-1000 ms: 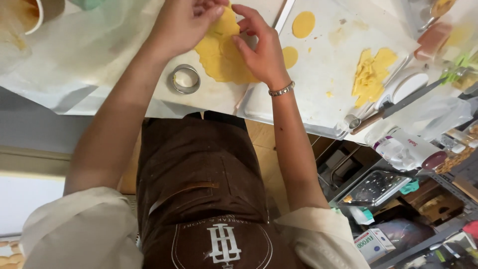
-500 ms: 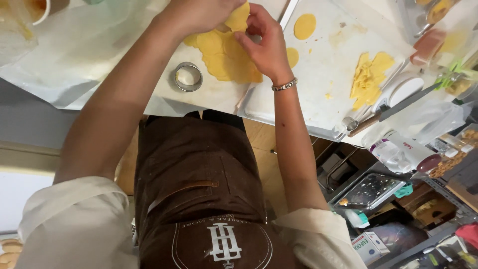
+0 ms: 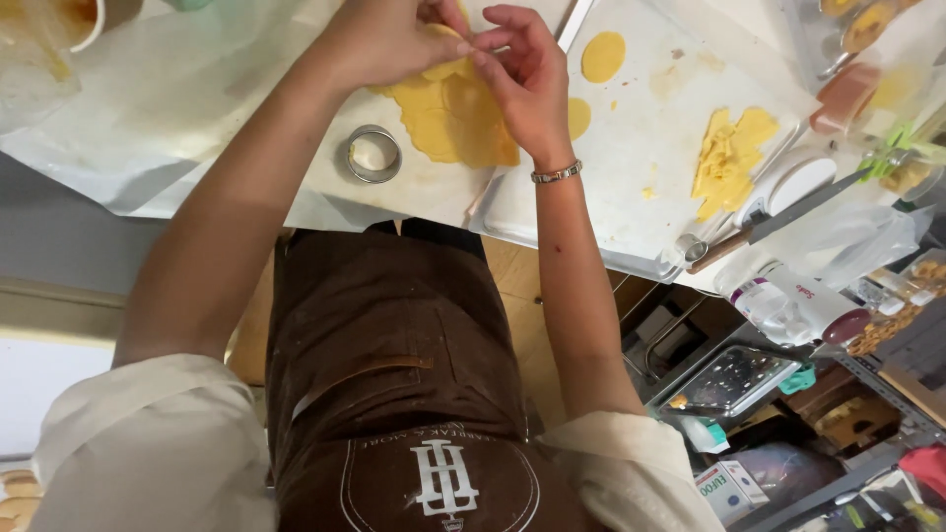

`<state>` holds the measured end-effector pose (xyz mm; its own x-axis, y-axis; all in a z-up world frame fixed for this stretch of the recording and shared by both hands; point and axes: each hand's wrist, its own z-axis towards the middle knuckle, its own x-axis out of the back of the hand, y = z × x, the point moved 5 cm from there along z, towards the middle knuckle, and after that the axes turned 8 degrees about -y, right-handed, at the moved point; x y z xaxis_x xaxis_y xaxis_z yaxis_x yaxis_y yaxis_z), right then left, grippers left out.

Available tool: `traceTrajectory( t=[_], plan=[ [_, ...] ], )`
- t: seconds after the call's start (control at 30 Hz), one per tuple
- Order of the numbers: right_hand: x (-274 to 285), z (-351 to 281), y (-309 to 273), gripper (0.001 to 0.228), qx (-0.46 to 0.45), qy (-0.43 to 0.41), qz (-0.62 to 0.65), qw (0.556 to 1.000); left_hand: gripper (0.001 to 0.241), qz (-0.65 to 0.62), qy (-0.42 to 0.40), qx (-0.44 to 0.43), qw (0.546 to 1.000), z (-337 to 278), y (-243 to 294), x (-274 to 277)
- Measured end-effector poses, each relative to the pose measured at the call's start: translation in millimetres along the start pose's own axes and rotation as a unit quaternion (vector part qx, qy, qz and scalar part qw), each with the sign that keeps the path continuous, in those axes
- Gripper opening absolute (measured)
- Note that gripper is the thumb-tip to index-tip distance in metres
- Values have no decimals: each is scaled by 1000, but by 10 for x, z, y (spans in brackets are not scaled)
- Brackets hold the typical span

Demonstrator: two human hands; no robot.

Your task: Cutting round shapes from dough and rolling out dough scraps using a rolling pin.

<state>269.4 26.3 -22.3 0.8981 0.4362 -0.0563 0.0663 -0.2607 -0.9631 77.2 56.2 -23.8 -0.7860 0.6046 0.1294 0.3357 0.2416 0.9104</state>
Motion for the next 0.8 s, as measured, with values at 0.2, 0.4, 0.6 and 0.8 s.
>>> traceTrajectory(
  t=[0.2, 0.4, 0.6, 0.8],
  plan=[
    [-51, -10, -25, 36, 8, 7, 10, 1000, 19, -26, -11, -22, 999, -126, -4, -56],
    [-81, -19, 14, 36, 21, 29, 20, 999, 13, -80, 27, -69, 994, -189, -102, -72],
    [-109, -3, 44, 32, 20, 47, 28, 998, 13, -141, 38, -57, 988, -258, -229, -88],
    [-114, 28, 31, 29, 12, 61, -20, 998, 15, -218, 55, -40, 974, -296, -305, -83]
  ],
)
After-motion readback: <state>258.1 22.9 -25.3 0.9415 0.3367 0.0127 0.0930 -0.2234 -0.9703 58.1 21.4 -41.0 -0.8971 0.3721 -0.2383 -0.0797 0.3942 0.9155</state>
